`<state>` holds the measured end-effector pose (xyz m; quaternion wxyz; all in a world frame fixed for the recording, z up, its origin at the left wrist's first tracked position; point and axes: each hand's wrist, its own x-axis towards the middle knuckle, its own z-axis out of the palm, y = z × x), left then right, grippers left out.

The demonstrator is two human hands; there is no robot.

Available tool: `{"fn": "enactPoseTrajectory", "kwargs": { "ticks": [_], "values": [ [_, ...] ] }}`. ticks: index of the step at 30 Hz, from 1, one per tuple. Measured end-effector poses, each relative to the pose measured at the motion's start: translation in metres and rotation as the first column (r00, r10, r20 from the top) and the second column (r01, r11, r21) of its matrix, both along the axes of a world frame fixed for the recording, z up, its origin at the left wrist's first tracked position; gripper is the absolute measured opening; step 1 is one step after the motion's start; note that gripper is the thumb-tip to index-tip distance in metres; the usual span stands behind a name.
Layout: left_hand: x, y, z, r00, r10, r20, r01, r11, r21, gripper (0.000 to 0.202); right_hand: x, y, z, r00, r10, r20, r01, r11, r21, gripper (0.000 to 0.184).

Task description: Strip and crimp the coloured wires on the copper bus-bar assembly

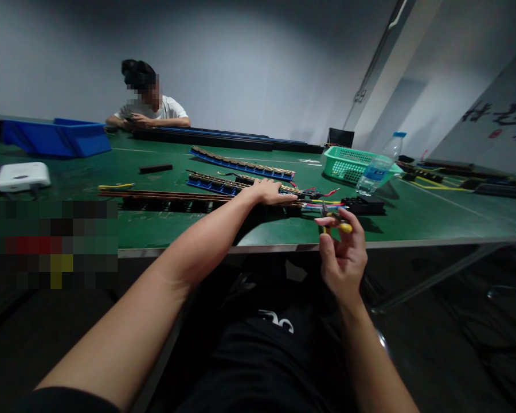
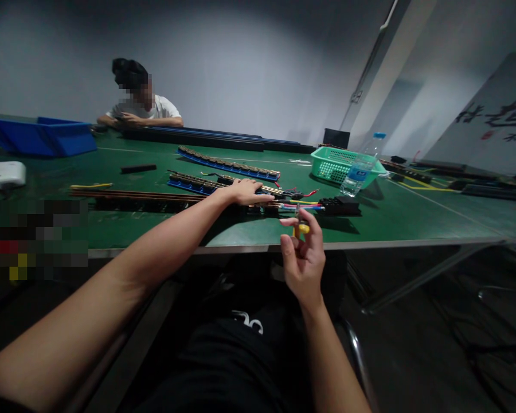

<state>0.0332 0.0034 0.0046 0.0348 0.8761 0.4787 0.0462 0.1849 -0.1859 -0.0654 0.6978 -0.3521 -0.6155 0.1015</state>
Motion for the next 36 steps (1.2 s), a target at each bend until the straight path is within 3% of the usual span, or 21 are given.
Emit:
{"fn": "enactPoseTrajectory", "kwargs": {
  "ticks": [3,9,17,20,23,29,33,36],
  "values": [
    [0.0,0.001,-0.001,1.0,0.0,-0.003,0.0,1.0,0.001,0.106,0.001,0.0,0.007,0.998,0.014,-0.062,-0.017,0.999,-0.036,0.056],
    [-0.001,-0.002,0.001,1.0,-0.001,0.0,0.001,1.0,0.002,0.105,0.014,0.025,0.005,0.988,0.053,-0.147,-0.066,0.995,-0.08,0.057],
    [-0.002,-0.004,0.003,1.0,-0.015,-0.003,0.015,1.0,-0.009,0.114,0.01,0.033,0.01,0.993,0.069,-0.092,-0.09,0.964,-0.249,0.037],
    [-0.002,-0.003,0.003,1.0,-0.023,0.0,0.023,1.0,-0.011,0.117,0.004,0.034,0.013,1.0,-0.009,-0.013,0.005,0.964,-0.267,0.034],
    [-0.002,-0.004,0.003,1.0,-0.027,0.005,0.027,1.0,-0.003,0.111,0.002,0.033,0.014,0.979,-0.098,0.18,0.143,0.957,-0.254,0.027],
    [-0.001,-0.006,0.004,0.998,-0.025,0.065,0.025,1.0,0.004,0.097,0.011,0.034,0.008,0.829,-0.205,0.521,0.328,0.932,-0.155,0.029],
    [-0.001,-0.008,0.006,0.997,-0.028,0.074,0.026,0.999,0.03,0.092,0.014,0.031,0.008,0.822,-0.162,0.545,0.303,0.936,-0.179,0.025],
    [-0.001,-0.009,0.007,0.997,-0.036,0.064,0.034,0.999,0.036,0.09,0.011,0.028,0.013,0.914,-0.035,0.405,0.164,0.944,-0.287,0.017]
  ]
}}
